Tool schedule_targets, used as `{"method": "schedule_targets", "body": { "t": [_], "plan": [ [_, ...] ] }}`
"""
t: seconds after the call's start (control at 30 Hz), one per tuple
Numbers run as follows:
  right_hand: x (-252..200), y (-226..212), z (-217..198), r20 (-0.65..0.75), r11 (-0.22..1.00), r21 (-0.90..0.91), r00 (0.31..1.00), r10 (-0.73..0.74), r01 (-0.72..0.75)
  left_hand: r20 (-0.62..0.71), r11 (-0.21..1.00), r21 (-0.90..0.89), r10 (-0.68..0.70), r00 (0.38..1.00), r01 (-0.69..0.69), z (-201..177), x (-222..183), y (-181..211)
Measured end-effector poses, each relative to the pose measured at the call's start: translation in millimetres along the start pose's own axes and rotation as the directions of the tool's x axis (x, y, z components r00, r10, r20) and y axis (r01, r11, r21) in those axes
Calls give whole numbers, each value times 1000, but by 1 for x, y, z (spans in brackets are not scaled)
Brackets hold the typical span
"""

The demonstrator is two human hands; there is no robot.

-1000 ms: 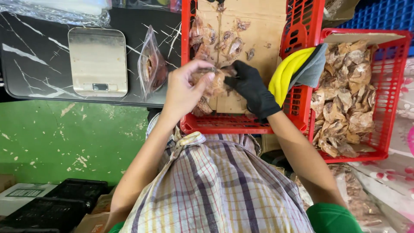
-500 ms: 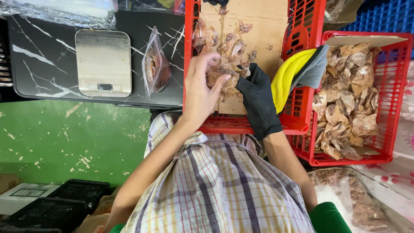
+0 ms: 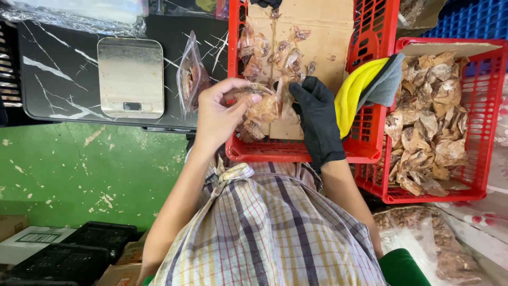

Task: The person sorts dried seafood by hand from a red plastic crate, places it into plastic bags, and weighs the bags on a digital scale.

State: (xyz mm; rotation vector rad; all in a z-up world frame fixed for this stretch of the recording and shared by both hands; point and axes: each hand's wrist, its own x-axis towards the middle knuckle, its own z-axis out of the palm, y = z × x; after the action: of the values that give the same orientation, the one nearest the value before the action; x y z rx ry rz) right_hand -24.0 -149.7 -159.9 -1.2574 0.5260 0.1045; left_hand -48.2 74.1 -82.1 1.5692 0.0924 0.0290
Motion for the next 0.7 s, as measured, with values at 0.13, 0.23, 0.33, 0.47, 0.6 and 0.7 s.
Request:
{"method": "schedule_targets", "body": {
  "t": [0.13,0.23,0.33,0.47,0.6,0.7],
  "plan": [
    [-5,2,9,22,995,-102,1000,-20,22,144,992,-116,-42,989,58,7,-3,14],
    [-7,8,12,60,991,-119,996,-60,67,187,997,81,-22,982,7,21,2,-5],
    [-5,16,-5,79,992,-128,996,33,-23,122,962,271,-23,992,-11,31,13,-23],
    [-5,12,-21,127,989,-10,981,149,-149,138,924,344,126,982,-167,45,21,-23],
    [-27,-29,-7,243,965,149,954,178,-218,167,851,465,187,968,-244,56,26,-11],
    [-40,-48,0,335,924,261,924,185,-279,103,880,398,237,966,-259,70,29,-24]
  ]
}}
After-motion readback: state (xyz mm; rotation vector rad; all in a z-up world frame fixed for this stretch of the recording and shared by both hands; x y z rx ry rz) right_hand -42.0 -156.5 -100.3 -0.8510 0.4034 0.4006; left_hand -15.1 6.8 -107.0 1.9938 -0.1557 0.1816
